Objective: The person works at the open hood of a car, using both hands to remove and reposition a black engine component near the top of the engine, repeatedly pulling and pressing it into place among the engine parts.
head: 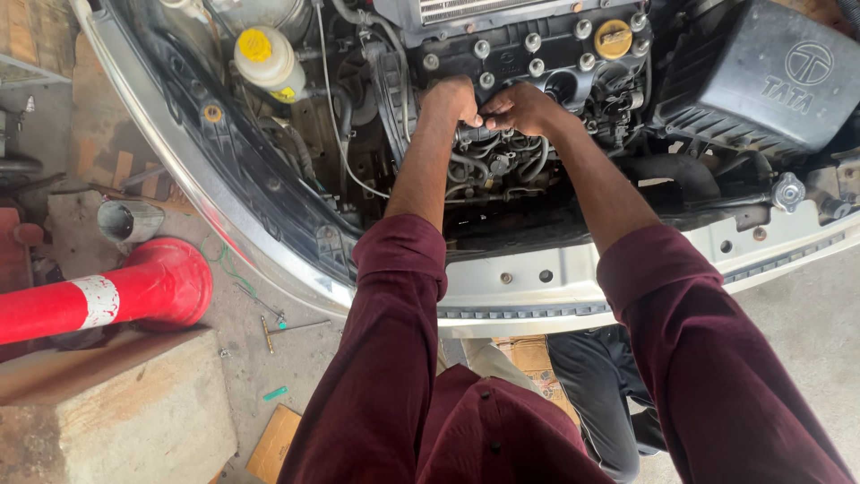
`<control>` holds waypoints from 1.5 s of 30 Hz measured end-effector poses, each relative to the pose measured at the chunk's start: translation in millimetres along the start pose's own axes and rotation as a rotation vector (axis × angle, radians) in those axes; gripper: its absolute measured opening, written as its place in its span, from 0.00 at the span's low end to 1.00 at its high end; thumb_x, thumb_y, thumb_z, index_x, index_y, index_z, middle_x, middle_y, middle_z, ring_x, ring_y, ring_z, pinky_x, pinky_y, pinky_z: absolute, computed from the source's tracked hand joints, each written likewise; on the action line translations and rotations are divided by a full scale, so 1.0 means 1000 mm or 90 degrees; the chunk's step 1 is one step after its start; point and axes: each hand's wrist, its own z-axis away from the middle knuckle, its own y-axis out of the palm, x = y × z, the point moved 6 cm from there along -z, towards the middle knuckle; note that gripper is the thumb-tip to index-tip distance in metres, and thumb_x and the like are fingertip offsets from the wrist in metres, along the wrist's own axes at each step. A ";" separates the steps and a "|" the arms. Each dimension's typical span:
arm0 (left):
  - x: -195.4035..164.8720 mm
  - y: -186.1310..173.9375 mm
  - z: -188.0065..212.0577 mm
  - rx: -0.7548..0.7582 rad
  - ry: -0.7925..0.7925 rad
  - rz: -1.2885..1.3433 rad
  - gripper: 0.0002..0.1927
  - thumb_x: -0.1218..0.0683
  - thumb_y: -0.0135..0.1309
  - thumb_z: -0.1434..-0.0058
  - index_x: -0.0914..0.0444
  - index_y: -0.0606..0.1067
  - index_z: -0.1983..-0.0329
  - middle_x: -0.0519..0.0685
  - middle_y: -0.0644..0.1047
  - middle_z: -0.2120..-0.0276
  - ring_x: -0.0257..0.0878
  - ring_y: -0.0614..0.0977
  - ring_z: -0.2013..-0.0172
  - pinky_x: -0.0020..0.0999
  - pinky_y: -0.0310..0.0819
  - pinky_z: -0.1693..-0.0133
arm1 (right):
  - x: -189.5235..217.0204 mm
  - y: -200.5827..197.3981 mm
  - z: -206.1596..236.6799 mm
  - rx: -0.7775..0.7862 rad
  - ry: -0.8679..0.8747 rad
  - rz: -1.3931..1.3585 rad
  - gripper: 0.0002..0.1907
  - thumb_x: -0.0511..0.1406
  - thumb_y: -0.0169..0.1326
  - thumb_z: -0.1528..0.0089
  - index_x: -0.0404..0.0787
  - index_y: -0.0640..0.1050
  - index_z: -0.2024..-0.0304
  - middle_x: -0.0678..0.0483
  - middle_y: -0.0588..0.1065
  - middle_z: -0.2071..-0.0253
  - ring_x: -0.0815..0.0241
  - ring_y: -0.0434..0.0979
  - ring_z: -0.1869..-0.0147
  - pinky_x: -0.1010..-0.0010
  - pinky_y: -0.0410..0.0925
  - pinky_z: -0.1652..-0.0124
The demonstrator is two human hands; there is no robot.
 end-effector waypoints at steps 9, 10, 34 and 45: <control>-0.011 -0.005 0.000 -0.035 0.007 -0.021 0.21 0.45 0.65 0.42 0.58 0.81 0.49 0.53 0.82 0.50 0.49 0.83 0.47 0.46 0.78 0.48 | 0.002 -0.001 -0.020 -0.008 0.019 0.047 0.17 0.35 0.72 0.49 0.41 0.86 0.57 0.50 0.84 0.58 0.56 0.86 0.54 0.65 0.76 0.54; -0.012 -0.007 0.000 -0.043 0.008 -0.021 0.21 0.45 0.65 0.42 0.58 0.81 0.49 0.53 0.82 0.50 0.48 0.83 0.47 0.46 0.78 0.48 | 0.005 -0.002 -0.019 -0.016 0.006 0.076 0.17 0.36 0.72 0.49 0.41 0.86 0.57 0.49 0.84 0.59 0.55 0.85 0.55 0.64 0.76 0.55; -0.020 0.004 0.023 -0.113 0.017 -0.054 0.17 0.45 0.67 0.46 0.58 0.82 0.58 0.49 0.84 0.58 0.43 0.87 0.55 0.37 0.83 0.56 | 0.001 0.013 0.002 -0.102 0.040 -0.051 0.25 0.42 0.59 0.47 0.46 0.80 0.47 0.48 0.80 0.47 0.46 0.78 0.41 0.48 0.70 0.41; 0.019 0.068 0.070 -0.465 0.250 0.038 0.22 0.41 0.48 0.27 0.57 0.69 0.37 0.52 0.74 0.50 0.49 0.79 0.51 0.53 0.65 0.47 | 0.000 0.004 0.020 -0.070 -0.015 -0.105 0.25 0.39 0.48 0.38 0.51 0.80 0.39 0.43 0.78 0.48 0.49 0.77 0.40 0.54 0.67 0.39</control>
